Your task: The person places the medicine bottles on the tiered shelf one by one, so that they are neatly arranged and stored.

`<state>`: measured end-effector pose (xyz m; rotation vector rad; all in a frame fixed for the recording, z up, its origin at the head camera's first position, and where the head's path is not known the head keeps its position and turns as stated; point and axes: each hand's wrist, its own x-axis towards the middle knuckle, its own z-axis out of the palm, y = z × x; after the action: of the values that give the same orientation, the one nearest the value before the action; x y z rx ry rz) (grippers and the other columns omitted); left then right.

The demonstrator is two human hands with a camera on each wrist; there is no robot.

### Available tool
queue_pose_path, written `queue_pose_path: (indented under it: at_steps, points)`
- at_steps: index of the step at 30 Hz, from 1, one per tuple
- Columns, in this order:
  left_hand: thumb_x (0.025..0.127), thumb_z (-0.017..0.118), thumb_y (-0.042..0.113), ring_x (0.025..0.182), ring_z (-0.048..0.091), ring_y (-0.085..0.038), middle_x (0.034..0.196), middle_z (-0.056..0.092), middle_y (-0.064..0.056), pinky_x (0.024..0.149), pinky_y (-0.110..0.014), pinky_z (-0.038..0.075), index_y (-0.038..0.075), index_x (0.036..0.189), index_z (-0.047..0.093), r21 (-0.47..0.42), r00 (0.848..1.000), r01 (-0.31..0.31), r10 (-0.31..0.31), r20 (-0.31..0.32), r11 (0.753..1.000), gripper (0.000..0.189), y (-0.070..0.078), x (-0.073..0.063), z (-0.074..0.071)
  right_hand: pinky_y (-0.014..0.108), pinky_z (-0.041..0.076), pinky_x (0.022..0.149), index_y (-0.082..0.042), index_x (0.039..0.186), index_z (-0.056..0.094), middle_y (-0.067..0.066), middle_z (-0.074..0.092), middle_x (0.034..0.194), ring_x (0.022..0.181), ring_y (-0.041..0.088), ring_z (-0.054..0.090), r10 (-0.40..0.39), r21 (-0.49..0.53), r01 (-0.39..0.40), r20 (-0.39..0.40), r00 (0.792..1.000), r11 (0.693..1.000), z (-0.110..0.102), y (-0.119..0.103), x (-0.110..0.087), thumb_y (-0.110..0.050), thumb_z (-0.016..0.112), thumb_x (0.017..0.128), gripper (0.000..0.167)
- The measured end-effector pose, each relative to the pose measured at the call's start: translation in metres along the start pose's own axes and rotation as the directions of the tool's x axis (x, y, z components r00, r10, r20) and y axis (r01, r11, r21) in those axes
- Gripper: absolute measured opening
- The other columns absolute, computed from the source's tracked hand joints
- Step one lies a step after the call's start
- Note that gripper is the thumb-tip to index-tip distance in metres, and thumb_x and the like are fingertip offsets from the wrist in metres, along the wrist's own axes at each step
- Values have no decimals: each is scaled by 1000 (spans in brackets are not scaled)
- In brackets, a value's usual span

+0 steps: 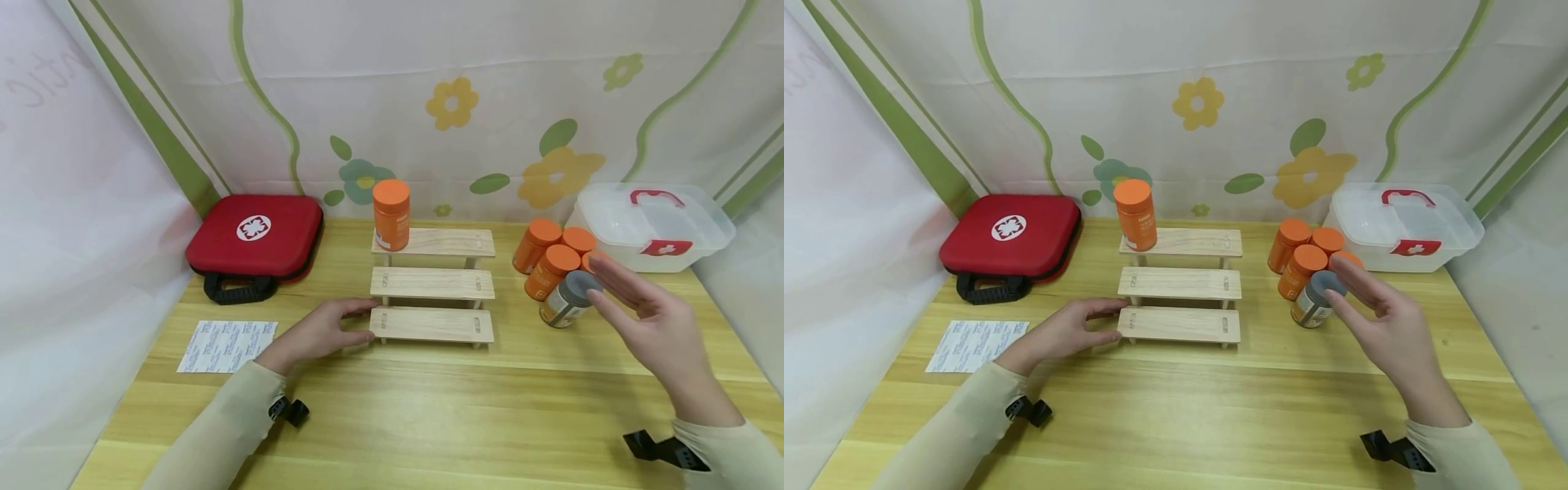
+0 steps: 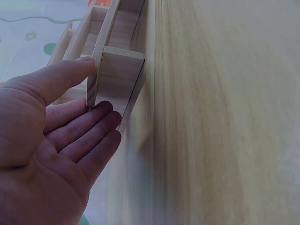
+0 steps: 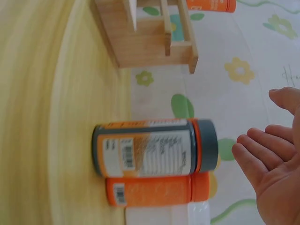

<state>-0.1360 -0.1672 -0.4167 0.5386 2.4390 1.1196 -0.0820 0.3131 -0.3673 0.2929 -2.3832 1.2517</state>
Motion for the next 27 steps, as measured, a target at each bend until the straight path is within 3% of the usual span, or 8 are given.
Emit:
queue_pose_path:
  at_steps: [8,12,19,27]
  points:
    - [98,82,29,150,53,-28,160,59,-6,126,-53,44,18,156,59,-3,1000,5,-5,7,1000,63,0,1,0,6,54,92,4,142,67,-16,72,140,124,-9,67,49,16,-49,-28,998,999,-9,16,-12,14,76,91,53]
    - [99,81,29,150,54,-28,160,59,-7,126,-53,44,17,156,59,0,1000,1,-1,7,1000,63,-1,1,0,5,54,89,8,143,64,-22,71,137,121,-12,68,113,31,-113,-18,993,993,-11,25,-17,11,75,95,50]
    - [99,81,31,150,54,-27,159,60,-6,126,-53,44,18,156,59,1,1000,6,-6,5,1000,63,-3,2,0,4,55,86,8,150,58,-28,68,134,113,-19,66,259,34,-260,41,965,965,-11,41,-23,-3,75,100,53]
    - [99,81,29,149,54,-27,159,60,-6,126,-53,44,17,156,59,-2,1000,3,-3,7,1000,63,-1,1,0,3,54,86,8,151,56,-28,67,132,109,-22,64,314,16,-315,65,947,949,-6,49,-23,-9,78,100,59]
